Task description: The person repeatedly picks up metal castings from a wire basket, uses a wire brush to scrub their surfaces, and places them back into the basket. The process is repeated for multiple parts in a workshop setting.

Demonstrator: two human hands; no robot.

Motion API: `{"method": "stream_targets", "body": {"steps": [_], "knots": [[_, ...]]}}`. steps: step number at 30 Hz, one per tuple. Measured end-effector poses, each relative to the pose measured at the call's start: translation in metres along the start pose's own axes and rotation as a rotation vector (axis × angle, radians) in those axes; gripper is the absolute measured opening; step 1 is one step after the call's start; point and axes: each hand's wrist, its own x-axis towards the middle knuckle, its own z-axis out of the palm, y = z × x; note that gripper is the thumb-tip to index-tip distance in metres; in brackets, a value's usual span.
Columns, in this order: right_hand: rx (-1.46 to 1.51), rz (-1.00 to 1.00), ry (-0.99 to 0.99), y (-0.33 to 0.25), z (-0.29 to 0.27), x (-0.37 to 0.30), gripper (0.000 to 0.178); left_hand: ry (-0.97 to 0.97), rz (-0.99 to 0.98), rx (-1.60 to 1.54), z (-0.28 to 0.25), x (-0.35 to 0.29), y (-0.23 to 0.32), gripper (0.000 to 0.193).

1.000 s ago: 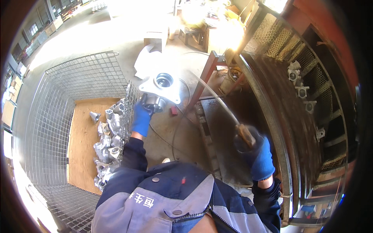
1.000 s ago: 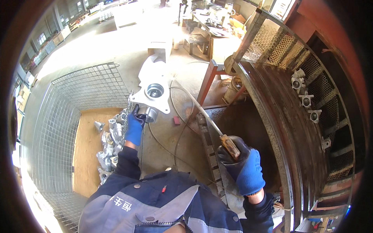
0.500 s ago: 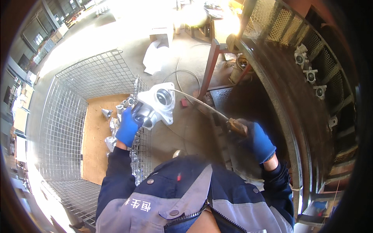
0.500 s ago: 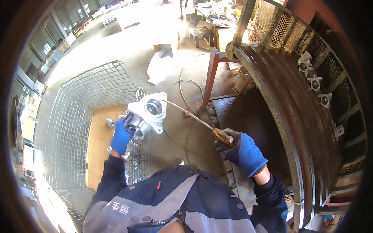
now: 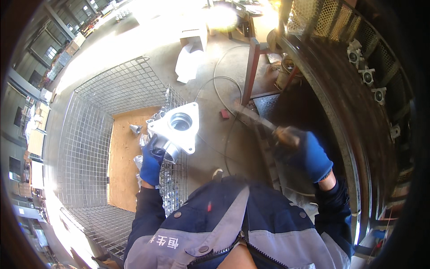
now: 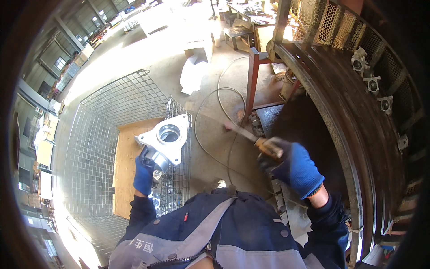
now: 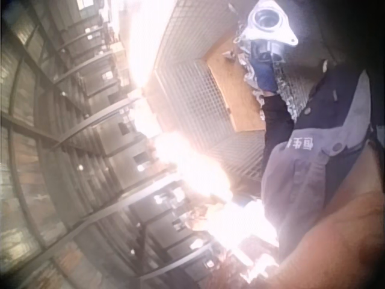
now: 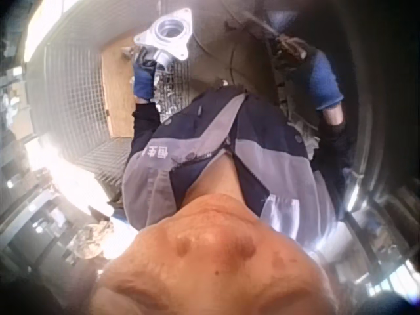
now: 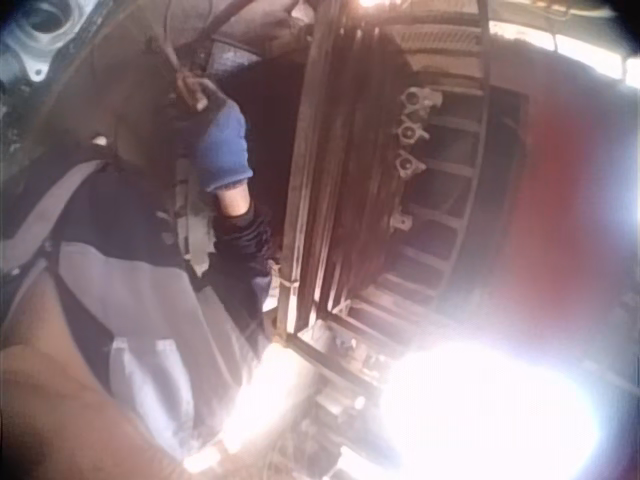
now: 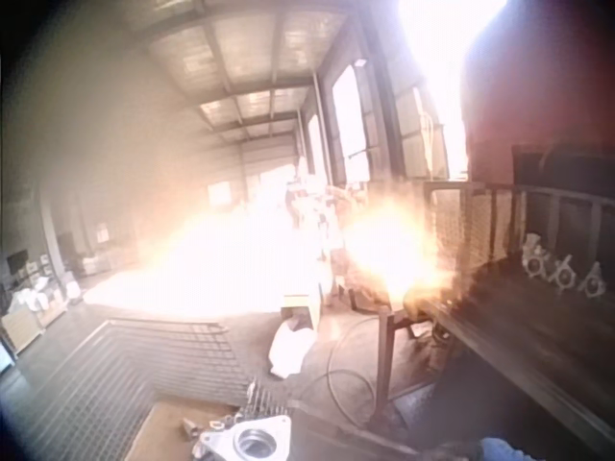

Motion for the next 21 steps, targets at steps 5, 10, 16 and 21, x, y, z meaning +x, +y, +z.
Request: {"method": "stream_targets", "body": {"steps": [5,10,16,21], "knots": [[-0.135,0.040,-0.146,0.000,0.001,-0.001,0.034,0.051,-0.158,-0.365,0.008,-0.008,0.040,0.025],[-0.079,-0.045,-0.036,-0.006,-0.002,-0.008,0.035,-0.025,-0.072,-0.024,-0.003,-0.018,0.018,0.045],[0.043,0.075,-0.176,-0.011,0.000,-0.016,0.036,0.031,-0.268,-0.161,-0.013,-0.013,-0.019,0.045],[0.017,0.013,-0.132,-0.015,0.001,-0.025,0.034,0.373,-0.417,-0.609,0.010,-0.013,0.003,0.037]]}}
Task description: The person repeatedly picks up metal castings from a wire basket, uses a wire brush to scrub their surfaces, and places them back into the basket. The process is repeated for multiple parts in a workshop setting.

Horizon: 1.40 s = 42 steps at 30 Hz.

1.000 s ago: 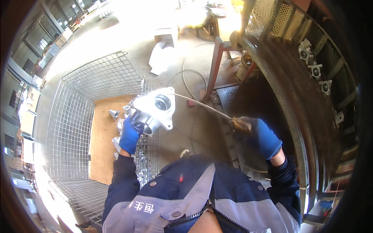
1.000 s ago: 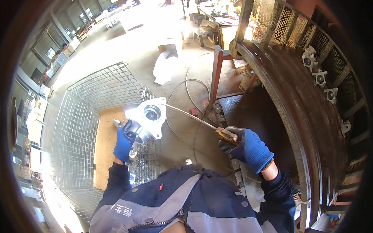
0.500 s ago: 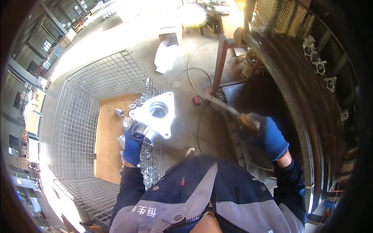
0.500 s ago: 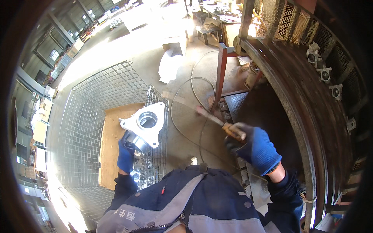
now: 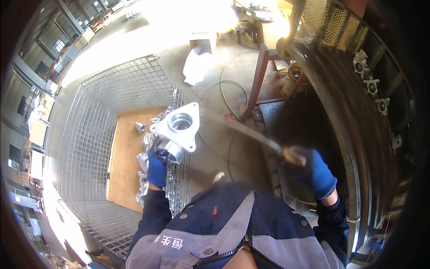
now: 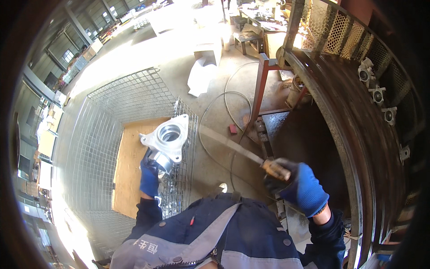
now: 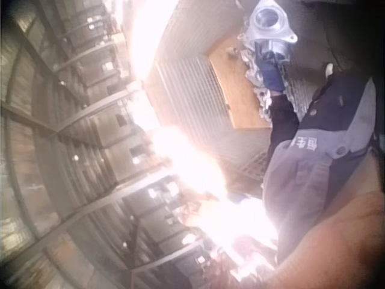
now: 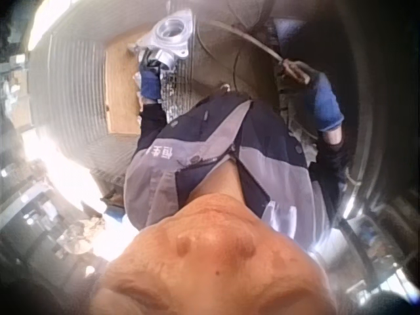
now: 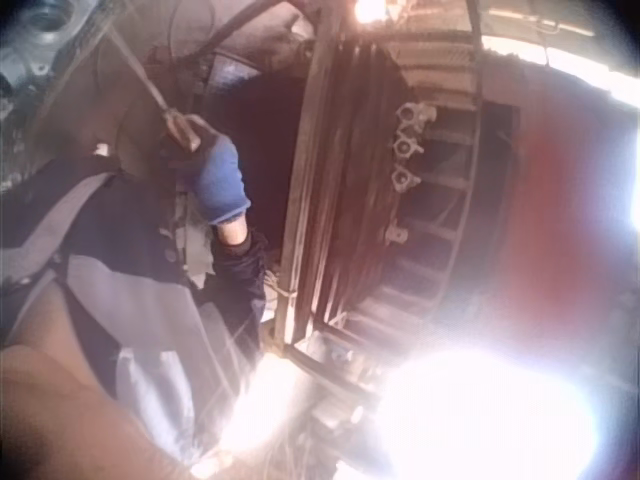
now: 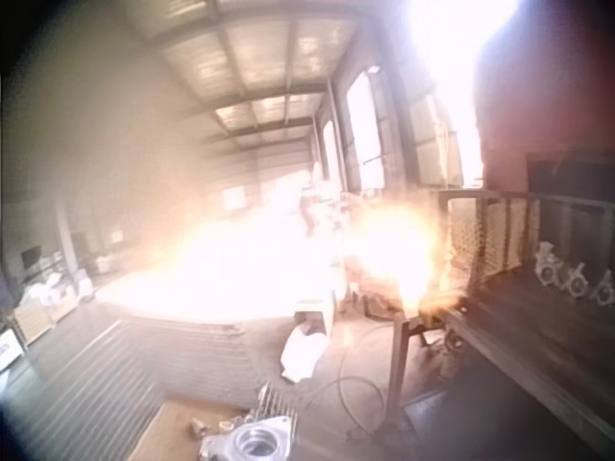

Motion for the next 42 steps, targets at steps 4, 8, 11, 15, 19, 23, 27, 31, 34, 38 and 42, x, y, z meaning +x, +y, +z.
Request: {"method": "stream_targets", "body": {"steps": [4,8,11,15,19,23,27,31,34,38,42], "knots": [[0.030,0.037,-0.107,-0.003,0.002,-0.002,0.037,-0.007,-0.060,-0.226,0.012,-0.008,0.007,0.036],[-0.150,-0.064,-0.045,0.015,0.011,-0.019,0.035,-0.020,-0.031,-0.163,0.012,0.006,-0.009,0.034],[-0.021,0.017,-0.087,-0.006,0.008,-0.012,0.034,-0.076,-0.002,-0.270,-0.008,0.014,-0.021,0.039],[-0.070,0.018,-0.060,-0.009,0.010,-0.015,0.032,-0.052,0.454,0.724,-0.002,0.011,-0.020,0.045],[-0.058,-0.008,-0.074,0.004,0.020,-0.016,0.029,0.012,0.317,1.174,0.036,-0.010,0.009,0.032],[-0.454,-0.260,-0.113,-0.003,0.047,-0.006,0.025,0.179,0.423,1.346,0.047,-0.032,0.001,0.029],[-0.725,-0.370,-0.082,0.014,0.091,0.018,0.018,0.173,0.284,1.417,0.056,-0.045,0.000,0.031],[-0.847,-0.358,-0.248,0.010,0.106,0.021,0.015,0.216,0.289,1.425,0.043,-0.050,-0.015,0.032],[-0.594,-0.301,-0.272,-0.007,0.075,0.015,0.016,0.219,0.282,1.410,0.025,-0.061,-0.012,0.033],[-0.457,-0.291,-0.374,-0.005,0.070,0.009,0.021,0.286,0.207,1.411,0.010,-0.077,-0.014,0.035],[-0.411,-0.320,-0.323,0.011,0.068,0.012,0.027,0.282,0.256,1.293,-0.012,-0.093,-0.013,0.033]]}}
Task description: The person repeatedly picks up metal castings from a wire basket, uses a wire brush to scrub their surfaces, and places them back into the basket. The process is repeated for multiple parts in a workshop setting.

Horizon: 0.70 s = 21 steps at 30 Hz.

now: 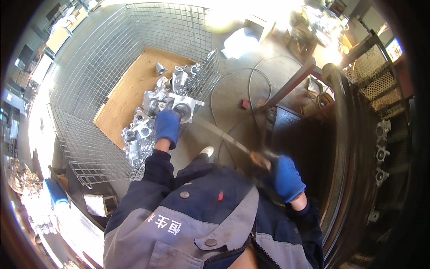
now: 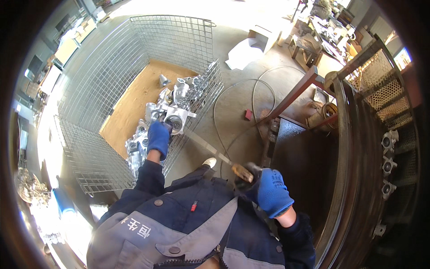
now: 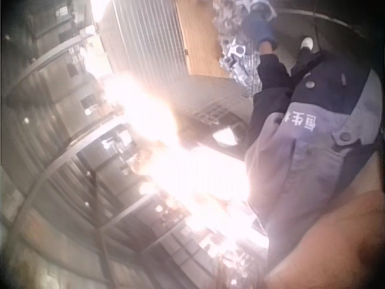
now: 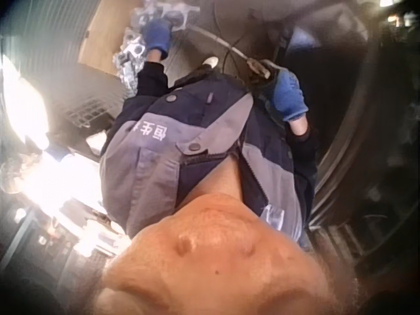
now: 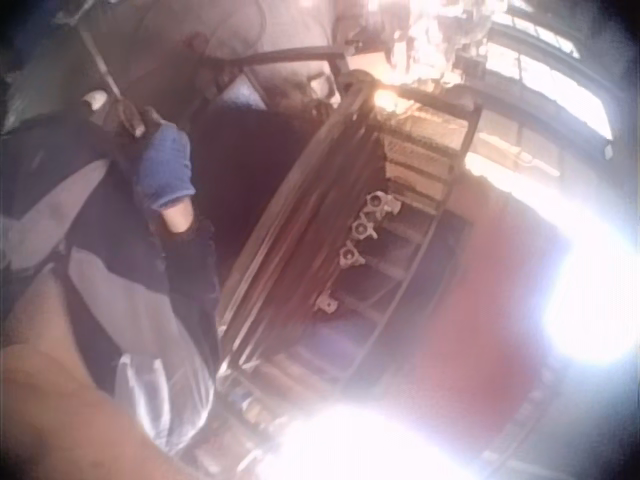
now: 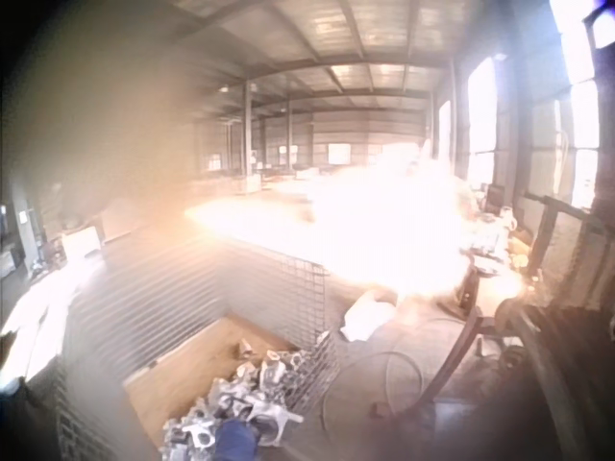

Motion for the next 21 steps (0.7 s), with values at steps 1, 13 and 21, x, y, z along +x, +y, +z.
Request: {"method": "stream_targets", "body": {"steps": [1,13,21], "knots": [[0.021,-0.015,-0.001,0.000,-0.001,-0.002,0.028,-0.071,0.112,0.230,0.002,0.001,-0.017,0.033],[0.020,-0.062,-0.136,-0.006,0.009,0.010,0.027,0.063,-0.205,0.137,-0.021,-0.018,-0.022,0.032],[0.209,-0.018,-0.109,-0.012,0.011,0.026,0.031,0.008,-0.156,0.151,-0.034,-0.014,-0.036,0.033]]}}
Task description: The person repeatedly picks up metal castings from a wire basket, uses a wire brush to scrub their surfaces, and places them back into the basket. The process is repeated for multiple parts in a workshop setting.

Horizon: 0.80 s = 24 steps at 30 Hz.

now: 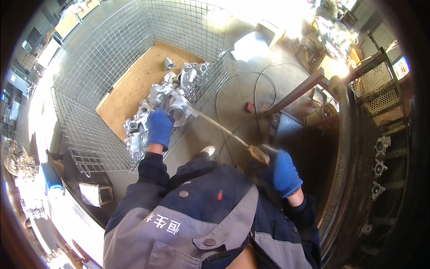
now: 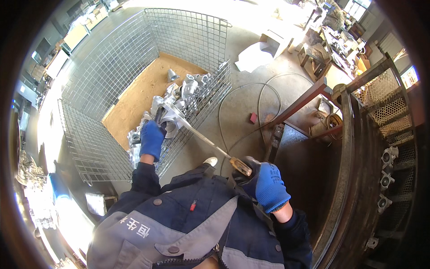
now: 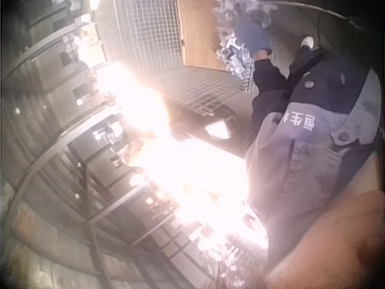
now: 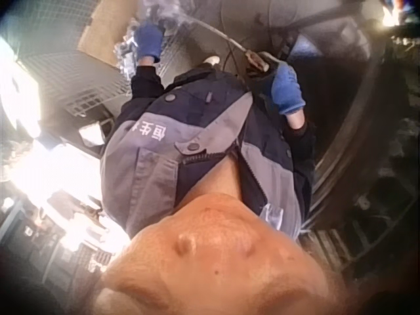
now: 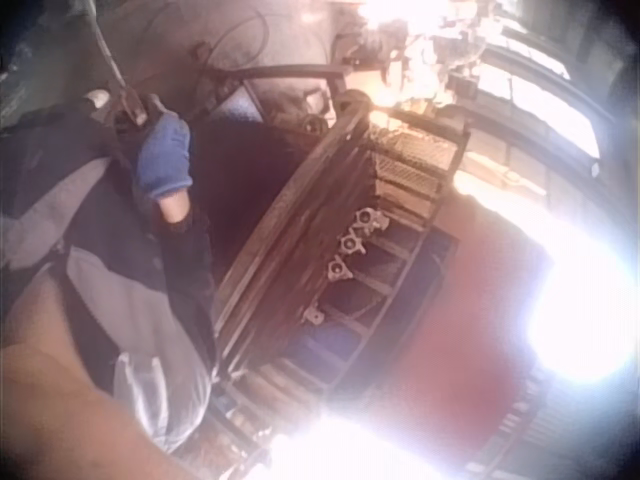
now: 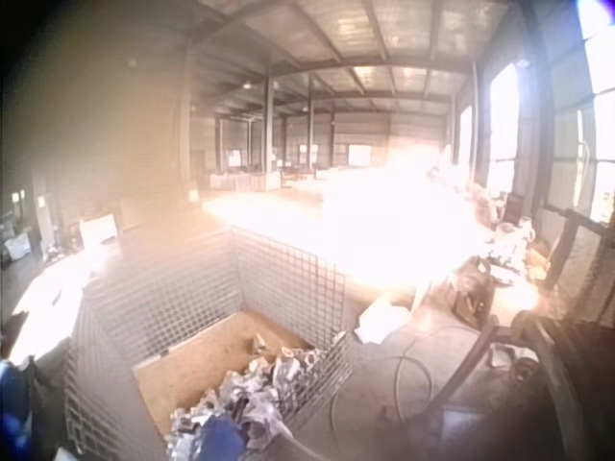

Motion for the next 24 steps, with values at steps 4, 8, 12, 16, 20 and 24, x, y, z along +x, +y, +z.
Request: {"method": "stream_targets", "body": {"steps": [4,8,12,16,20,24], "knots": [[-0.003,-0.063,0.101,0.015,0.009,-0.002,0.036,-0.020,0.318,-0.275,-0.007,-0.002,-0.023,0.052],[0.481,0.174,-0.129,0.033,-0.015,-0.008,0.030,-0.228,0.179,-0.991,0.005,0.004,-0.091,0.048],[0.827,0.291,-0.128,0.053,-0.029,-0.016,0.026,-0.229,-0.059,-1.179,-0.007,-0.014,-0.109,0.053],[0.698,0.185,-0.160,0.037,-0.029,0.005,0.028,-0.178,-0.100,-1.080,-0.001,-0.021,-0.118,0.043],[0.633,0.150,-0.089,0.041,-0.031,0.037,0.032,-0.190,-0.060,-1.095,0.031,0.016,-0.108,0.045],[0.713,0.336,-0.007,0.039,-0.036,0.087,0.032,-0.367,-0.246,-1.646,0.069,0.059,-0.108,0.036]]}}
